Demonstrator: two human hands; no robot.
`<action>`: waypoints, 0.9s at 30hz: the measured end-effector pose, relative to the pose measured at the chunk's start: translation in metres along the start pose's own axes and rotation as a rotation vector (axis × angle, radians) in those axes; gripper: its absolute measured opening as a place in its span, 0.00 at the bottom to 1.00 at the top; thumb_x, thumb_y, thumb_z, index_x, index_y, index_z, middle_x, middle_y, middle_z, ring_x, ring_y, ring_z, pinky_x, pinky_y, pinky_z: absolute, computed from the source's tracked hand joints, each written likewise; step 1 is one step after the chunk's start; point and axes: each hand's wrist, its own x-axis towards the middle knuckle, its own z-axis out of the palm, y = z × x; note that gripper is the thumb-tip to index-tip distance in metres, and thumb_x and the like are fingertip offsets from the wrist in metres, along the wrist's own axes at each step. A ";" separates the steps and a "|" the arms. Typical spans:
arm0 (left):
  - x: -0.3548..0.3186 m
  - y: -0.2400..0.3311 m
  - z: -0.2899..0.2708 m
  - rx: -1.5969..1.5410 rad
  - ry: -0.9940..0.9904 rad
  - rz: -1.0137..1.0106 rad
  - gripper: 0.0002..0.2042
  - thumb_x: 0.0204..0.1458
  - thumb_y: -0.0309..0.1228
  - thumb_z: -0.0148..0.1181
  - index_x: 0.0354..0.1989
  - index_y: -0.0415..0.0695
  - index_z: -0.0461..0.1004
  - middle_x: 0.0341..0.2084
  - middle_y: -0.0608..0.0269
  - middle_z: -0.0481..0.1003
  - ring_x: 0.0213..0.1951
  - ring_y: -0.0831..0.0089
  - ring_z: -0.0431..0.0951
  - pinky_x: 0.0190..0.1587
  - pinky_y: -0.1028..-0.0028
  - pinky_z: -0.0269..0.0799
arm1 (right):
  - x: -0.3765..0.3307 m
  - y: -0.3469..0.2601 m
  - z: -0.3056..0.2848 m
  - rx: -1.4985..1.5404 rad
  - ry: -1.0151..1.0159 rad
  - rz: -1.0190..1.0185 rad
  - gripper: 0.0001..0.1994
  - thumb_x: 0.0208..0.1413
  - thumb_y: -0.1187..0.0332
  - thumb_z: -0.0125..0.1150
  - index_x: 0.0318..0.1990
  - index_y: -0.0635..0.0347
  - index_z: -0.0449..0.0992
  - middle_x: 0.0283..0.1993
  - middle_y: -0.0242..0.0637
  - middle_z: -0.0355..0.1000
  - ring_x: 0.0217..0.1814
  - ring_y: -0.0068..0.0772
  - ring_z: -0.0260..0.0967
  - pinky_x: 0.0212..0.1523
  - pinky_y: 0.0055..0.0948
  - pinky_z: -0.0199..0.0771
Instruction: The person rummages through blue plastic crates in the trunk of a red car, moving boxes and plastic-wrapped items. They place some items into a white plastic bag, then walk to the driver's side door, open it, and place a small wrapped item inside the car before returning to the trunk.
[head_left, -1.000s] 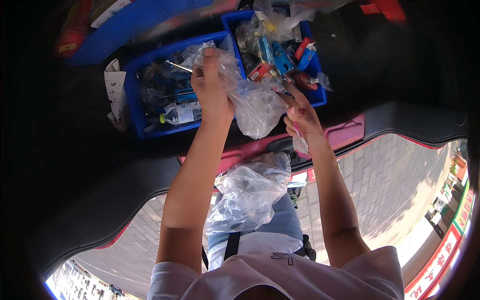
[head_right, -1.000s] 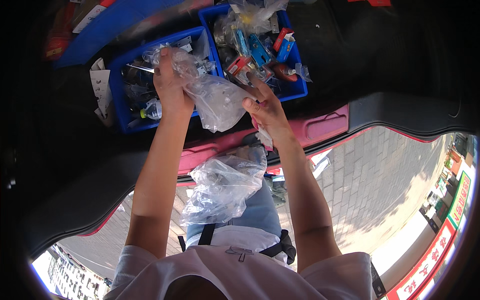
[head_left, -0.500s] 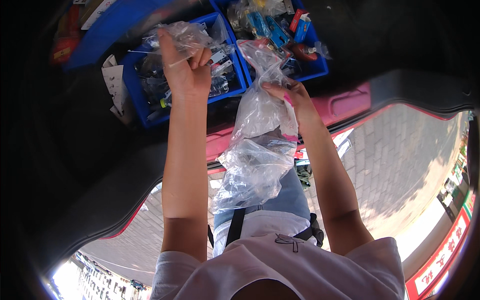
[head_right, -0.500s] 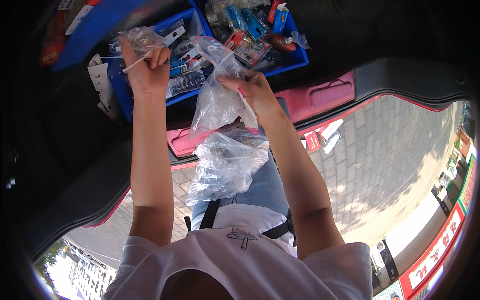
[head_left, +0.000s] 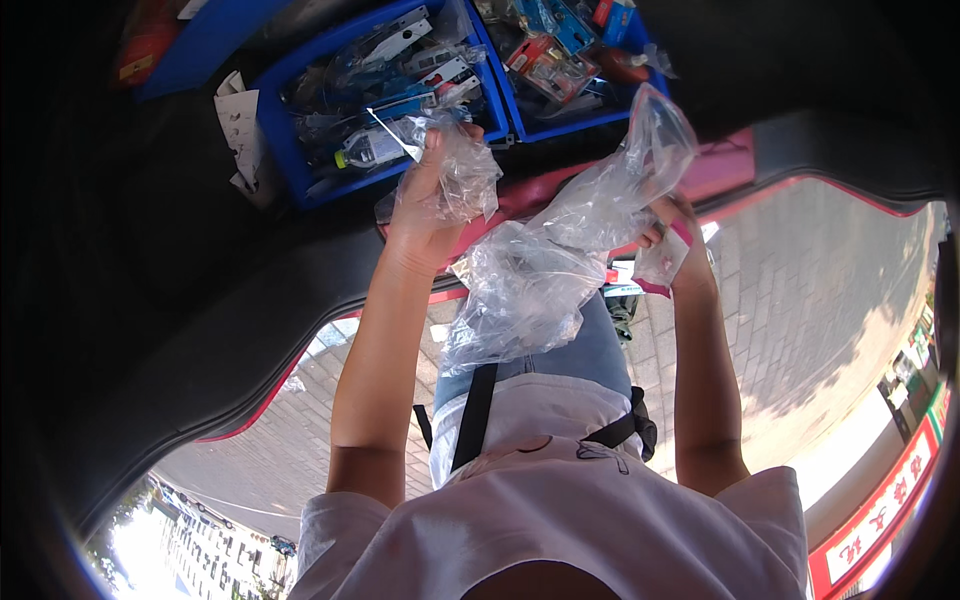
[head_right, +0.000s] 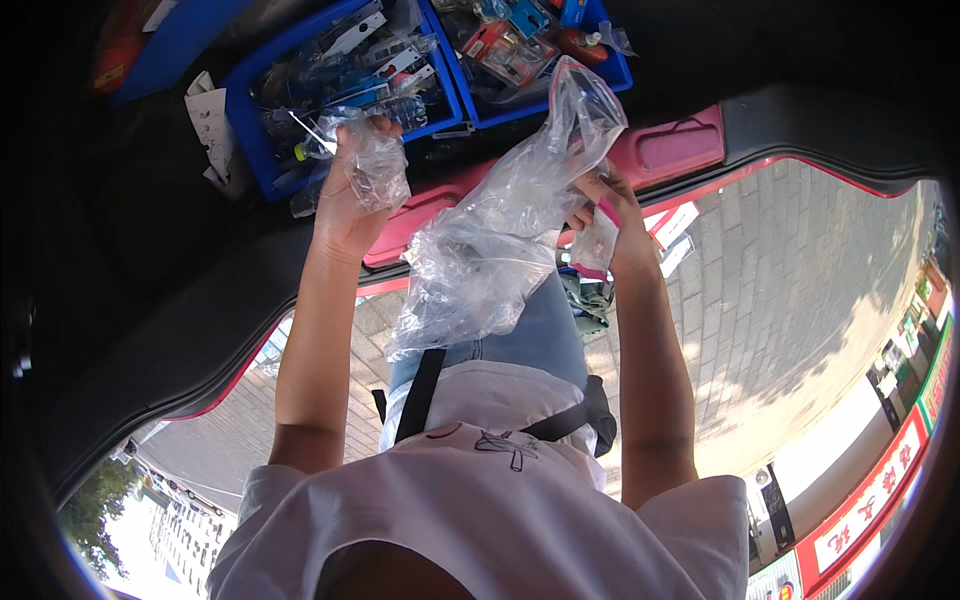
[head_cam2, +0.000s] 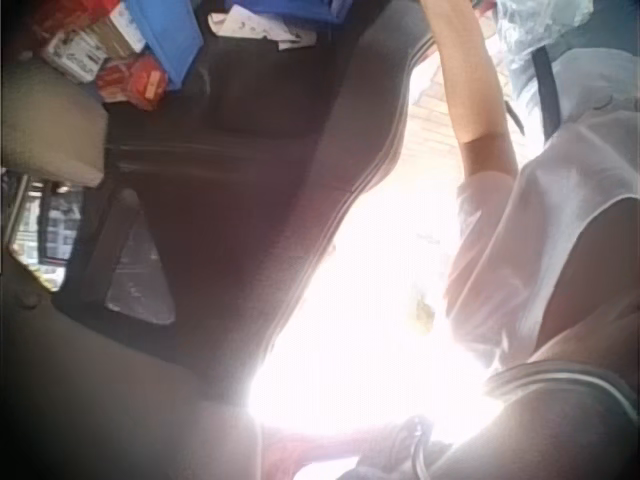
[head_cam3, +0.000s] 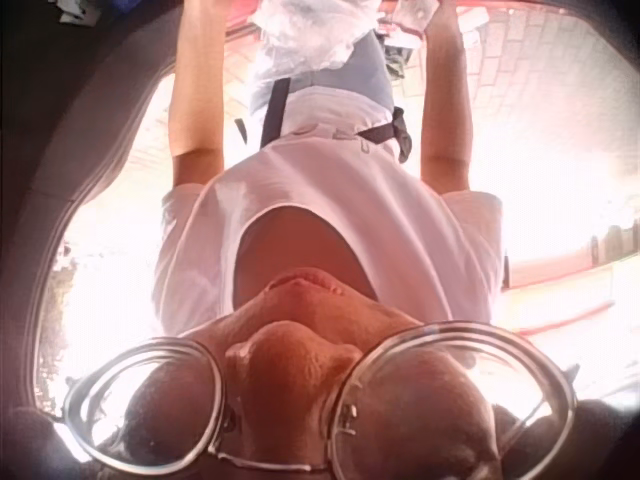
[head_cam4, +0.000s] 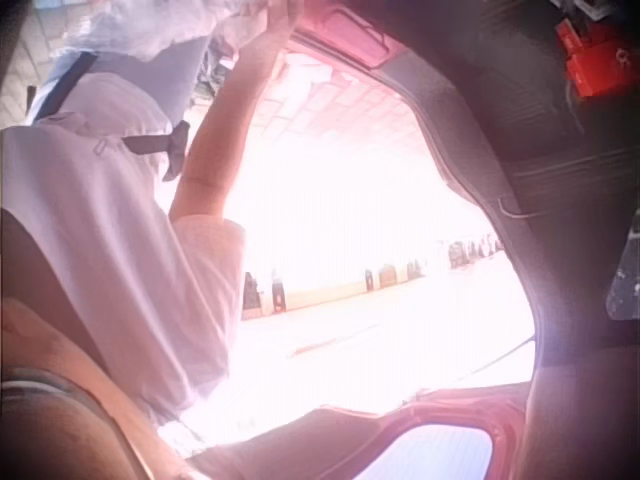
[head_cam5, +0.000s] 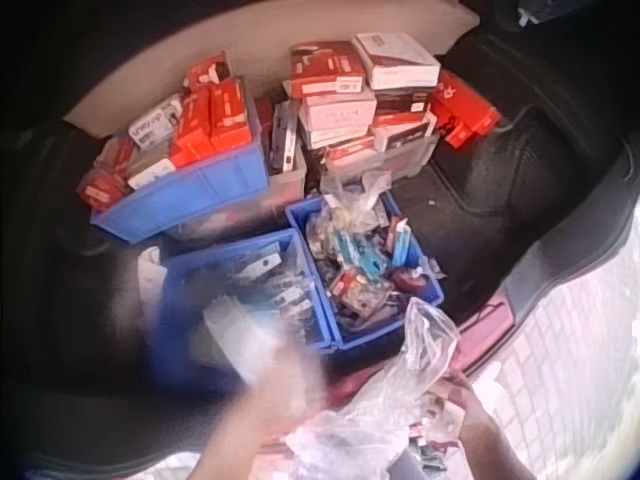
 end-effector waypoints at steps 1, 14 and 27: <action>-0.006 -0.003 0.011 0.089 -0.002 -0.014 0.23 0.48 0.49 0.54 0.42 0.42 0.69 0.39 0.63 0.71 0.33 0.78 0.71 0.31 0.77 0.68 | -0.002 0.002 0.005 -0.018 -0.030 -0.006 0.06 0.52 0.69 0.56 0.37 0.58 0.71 0.22 0.24 0.62 0.14 0.11 0.47 0.15 0.17 0.45; -0.044 -0.065 0.106 0.604 -0.068 -0.244 0.17 0.49 0.42 0.58 0.37 0.39 0.72 0.30 0.67 0.73 0.31 0.80 0.71 0.35 0.82 0.65 | -0.058 -0.005 -0.016 -0.389 -0.117 -0.321 0.13 0.55 0.67 0.54 0.45 0.63 0.69 0.32 0.25 0.65 0.25 0.12 0.55 0.22 0.16 0.55; -0.030 -0.166 0.194 1.279 -0.257 0.164 0.16 0.49 0.41 0.57 0.35 0.37 0.74 0.30 0.64 0.72 0.30 0.75 0.71 0.33 0.78 0.64 | -0.115 -0.030 -0.115 -0.576 0.285 -0.633 0.15 0.52 0.71 0.55 0.47 0.64 0.69 0.42 0.32 0.67 0.23 0.14 0.57 0.24 0.17 0.58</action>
